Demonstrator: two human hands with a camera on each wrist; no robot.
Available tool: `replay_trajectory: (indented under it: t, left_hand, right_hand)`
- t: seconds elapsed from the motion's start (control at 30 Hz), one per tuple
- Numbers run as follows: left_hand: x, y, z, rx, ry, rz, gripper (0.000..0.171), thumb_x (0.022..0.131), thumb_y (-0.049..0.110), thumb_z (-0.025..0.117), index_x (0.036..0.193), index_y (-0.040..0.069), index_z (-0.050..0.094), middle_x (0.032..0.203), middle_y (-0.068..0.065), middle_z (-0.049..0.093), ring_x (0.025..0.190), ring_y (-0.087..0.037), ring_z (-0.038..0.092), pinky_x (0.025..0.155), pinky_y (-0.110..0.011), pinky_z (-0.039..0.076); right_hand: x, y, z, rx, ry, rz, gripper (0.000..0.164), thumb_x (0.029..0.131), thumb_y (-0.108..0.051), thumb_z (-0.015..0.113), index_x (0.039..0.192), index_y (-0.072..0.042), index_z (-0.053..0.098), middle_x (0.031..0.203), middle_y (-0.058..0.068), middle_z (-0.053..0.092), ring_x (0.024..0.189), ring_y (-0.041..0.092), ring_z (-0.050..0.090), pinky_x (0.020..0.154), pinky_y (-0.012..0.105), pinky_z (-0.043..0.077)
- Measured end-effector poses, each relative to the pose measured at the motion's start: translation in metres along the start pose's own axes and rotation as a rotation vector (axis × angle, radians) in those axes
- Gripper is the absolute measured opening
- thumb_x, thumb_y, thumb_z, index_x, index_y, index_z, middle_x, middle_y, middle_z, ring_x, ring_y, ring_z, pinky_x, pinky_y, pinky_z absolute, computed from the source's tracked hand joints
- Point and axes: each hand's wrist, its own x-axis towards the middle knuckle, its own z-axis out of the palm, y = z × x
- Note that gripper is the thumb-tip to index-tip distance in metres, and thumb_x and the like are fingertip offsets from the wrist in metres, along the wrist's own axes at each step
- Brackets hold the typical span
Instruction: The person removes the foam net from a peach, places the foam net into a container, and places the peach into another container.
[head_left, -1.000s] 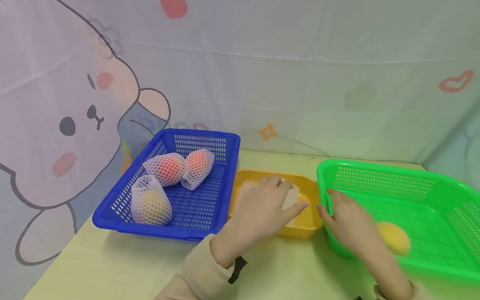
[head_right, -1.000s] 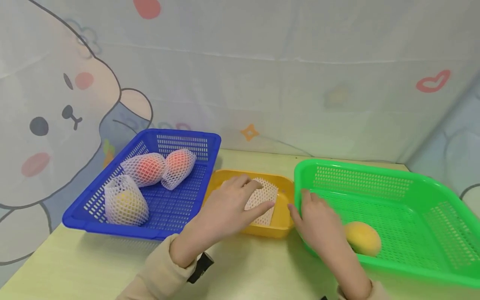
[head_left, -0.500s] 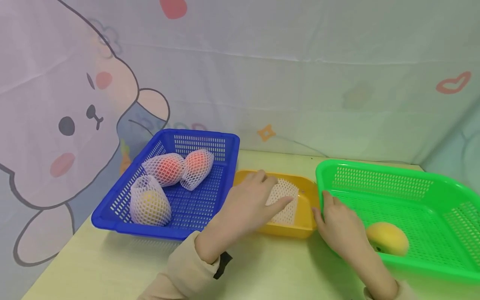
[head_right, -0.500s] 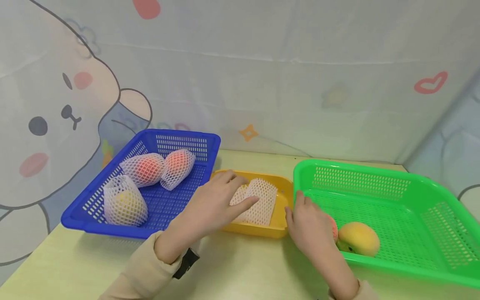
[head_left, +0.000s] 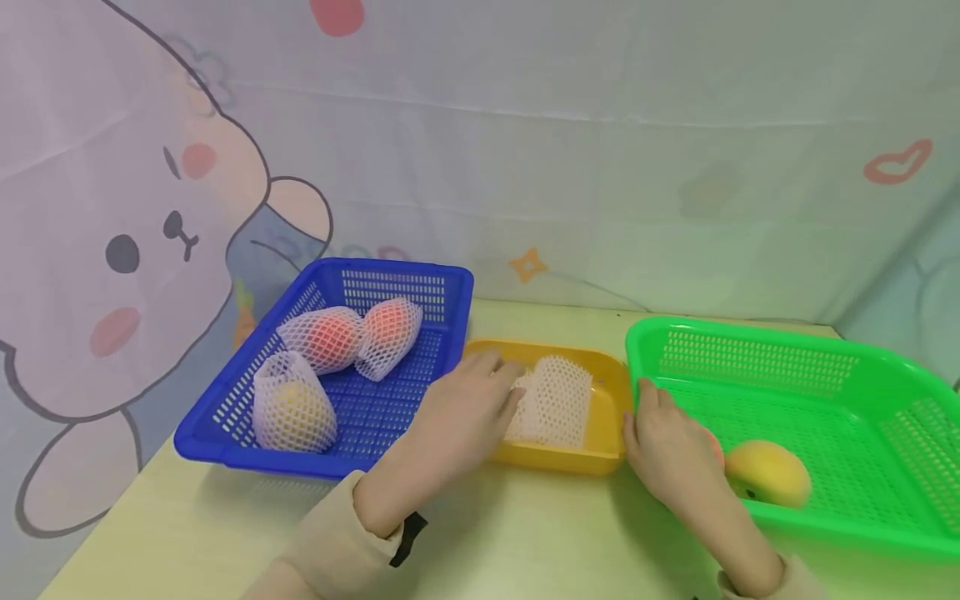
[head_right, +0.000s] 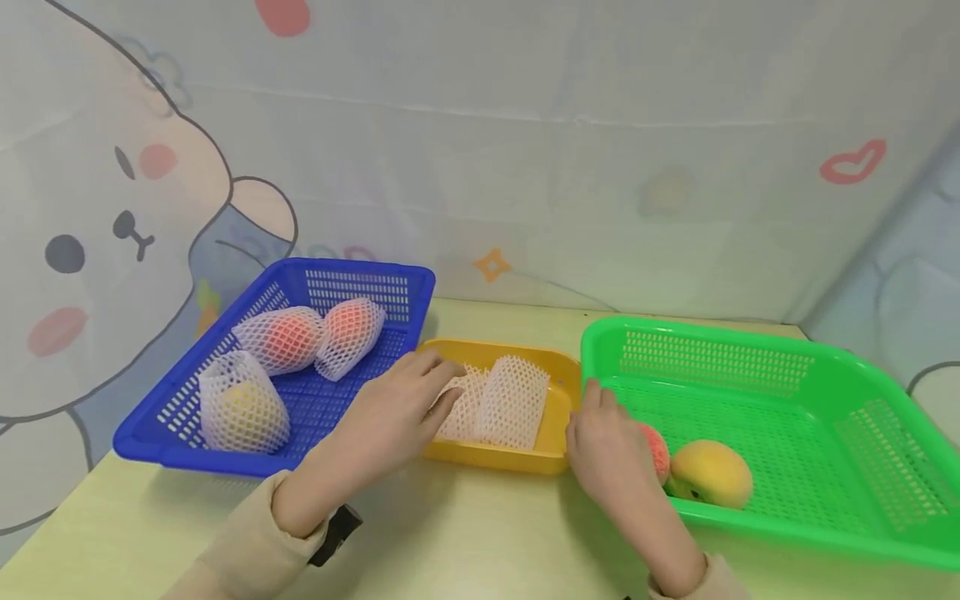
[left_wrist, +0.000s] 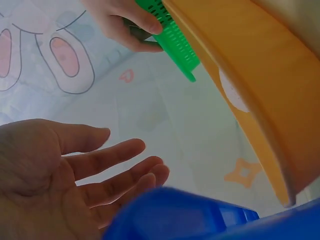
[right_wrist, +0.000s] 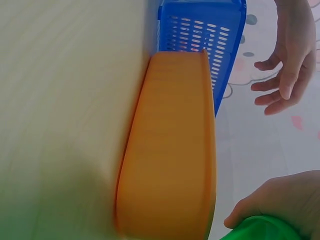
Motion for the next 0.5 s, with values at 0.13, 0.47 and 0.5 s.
replay_trajectory:
  t: [0.13,0.47,0.5]
  left_hand:
    - [-0.006,-0.008,0.003,0.017,0.017,-0.019,0.02,0.096,0.014,0.054,0.111,0.008,0.066,0.098,-0.006,0.063,0.09,-0.022,0.059,0.064,-0.032,0.053]
    - [-0.021,-0.023,0.003,0.073,0.021,-0.022,0.026,0.092,0.006,0.057,0.117,0.01,0.062,0.095,-0.004,0.062,0.08,-0.022,0.056,0.058,-0.03,0.049]
    - [-0.022,-0.023,0.003,0.072,0.022,-0.02,0.028,0.092,0.006,0.057,0.119,0.01,0.062,0.095,-0.005,0.063,0.081,-0.022,0.057,0.059,-0.03,0.049]
  right_hand:
    - [0.0,-0.001,0.002,-0.008,0.029,-0.019,0.039,0.087,-0.006,0.056,0.115,0.019,0.048,0.095,0.03,0.062,0.075,0.037,0.063,0.05,0.04,0.05]
    - [-0.001,-0.001,0.003,-0.037,0.041,-0.039,0.039,0.087,-0.004,0.056,0.115,0.021,0.048,0.094,0.031,0.061,0.074,0.036,0.063,0.05,0.038,0.051]
    - [-0.001,-0.001,0.003,-0.04,0.043,-0.041,0.038,0.087,-0.003,0.056,0.115,0.021,0.048,0.093,0.03,0.061,0.073,0.036,0.063,0.049,0.037,0.051]
